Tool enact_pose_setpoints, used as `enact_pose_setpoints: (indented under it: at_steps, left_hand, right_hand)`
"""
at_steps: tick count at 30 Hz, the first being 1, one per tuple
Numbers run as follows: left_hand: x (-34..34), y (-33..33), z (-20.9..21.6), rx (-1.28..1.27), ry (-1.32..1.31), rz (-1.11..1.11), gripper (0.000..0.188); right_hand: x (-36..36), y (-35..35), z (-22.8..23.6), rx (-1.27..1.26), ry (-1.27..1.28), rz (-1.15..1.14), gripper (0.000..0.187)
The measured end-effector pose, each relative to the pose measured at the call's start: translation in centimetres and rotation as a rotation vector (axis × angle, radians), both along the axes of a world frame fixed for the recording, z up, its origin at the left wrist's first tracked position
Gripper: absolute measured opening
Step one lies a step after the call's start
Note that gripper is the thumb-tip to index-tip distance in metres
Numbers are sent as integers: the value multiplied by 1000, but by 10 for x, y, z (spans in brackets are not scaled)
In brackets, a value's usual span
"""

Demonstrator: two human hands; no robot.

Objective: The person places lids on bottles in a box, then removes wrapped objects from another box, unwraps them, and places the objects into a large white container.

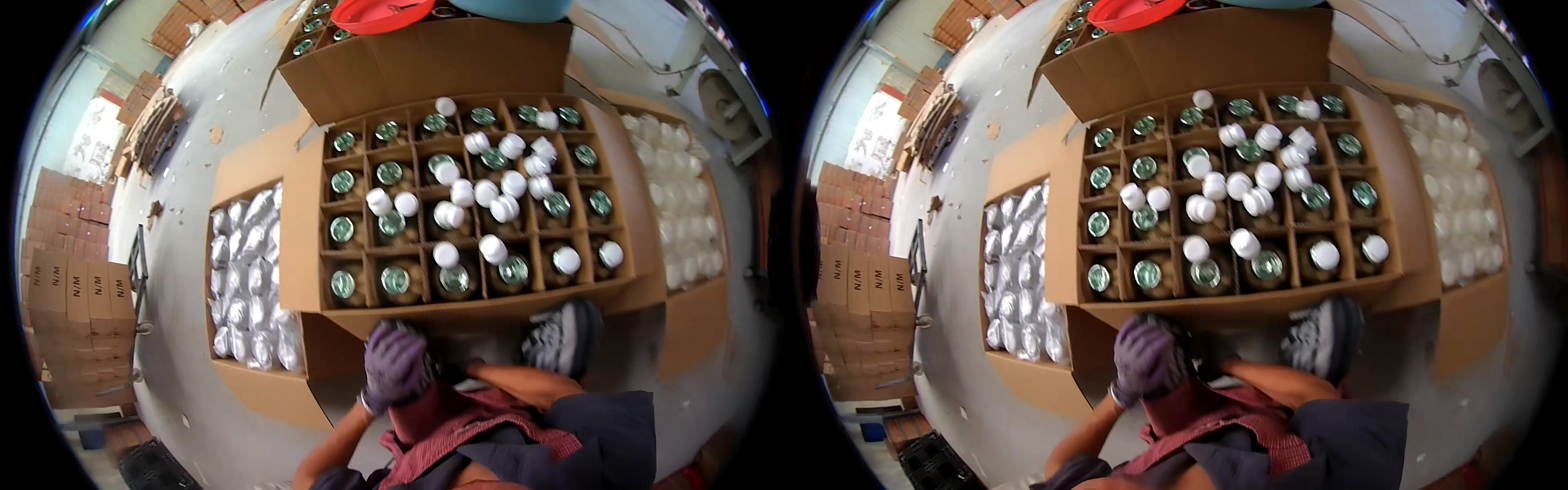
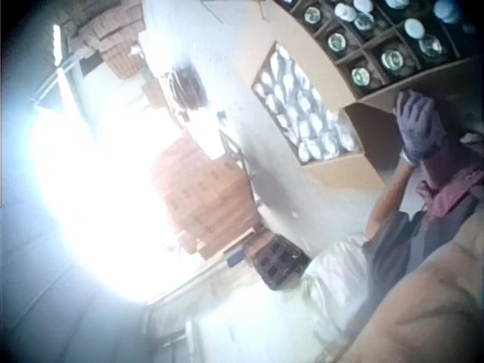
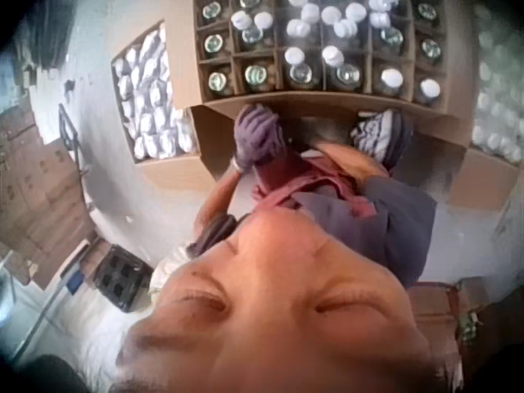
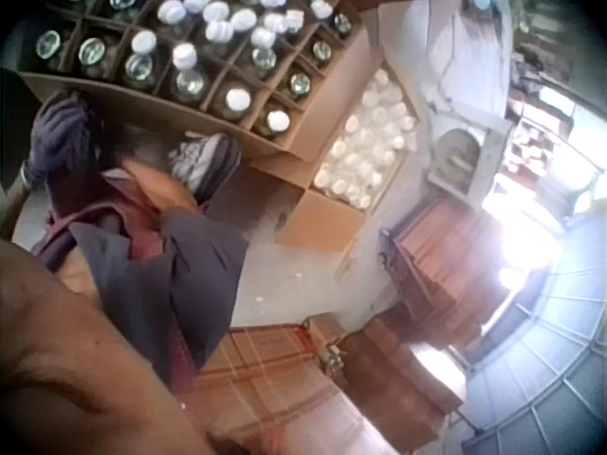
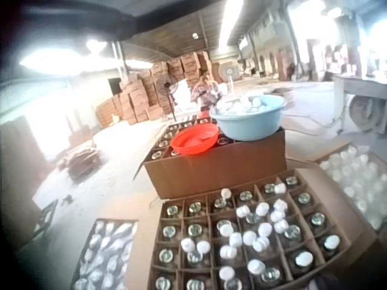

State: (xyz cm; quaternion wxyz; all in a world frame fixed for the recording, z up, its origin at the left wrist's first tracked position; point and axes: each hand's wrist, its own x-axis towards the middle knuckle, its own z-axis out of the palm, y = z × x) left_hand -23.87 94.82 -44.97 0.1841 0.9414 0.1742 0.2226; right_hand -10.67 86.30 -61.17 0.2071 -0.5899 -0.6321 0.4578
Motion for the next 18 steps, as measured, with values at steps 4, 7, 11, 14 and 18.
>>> enact_pose_setpoints:
  at_steps: [4, 7, 11, 14, 18]
  left_hand:
    - [22, -9, 8, -193, -95, 99, 26]
    - [55, 21, 19, -320, -200, 168, 27]
    - [112, 41, 1, -60, 54, 250, 45]
    - [133, 48, -28, -14, 216, 254, 48]
    - [121, 52, -24, -383, -146, 220, 48]
  right_hand:
    - [20, -30, 7, 482, -77, 87, 30]
    - [78, -33, 152, 333, -230, -64, 35]
    - [133, -2, 173, 560, -738, -481, 40]
    - [163, 26, 145, 299, -908, -389, 45]
    - [180, 21, 134, 351, -743, -485, 50]
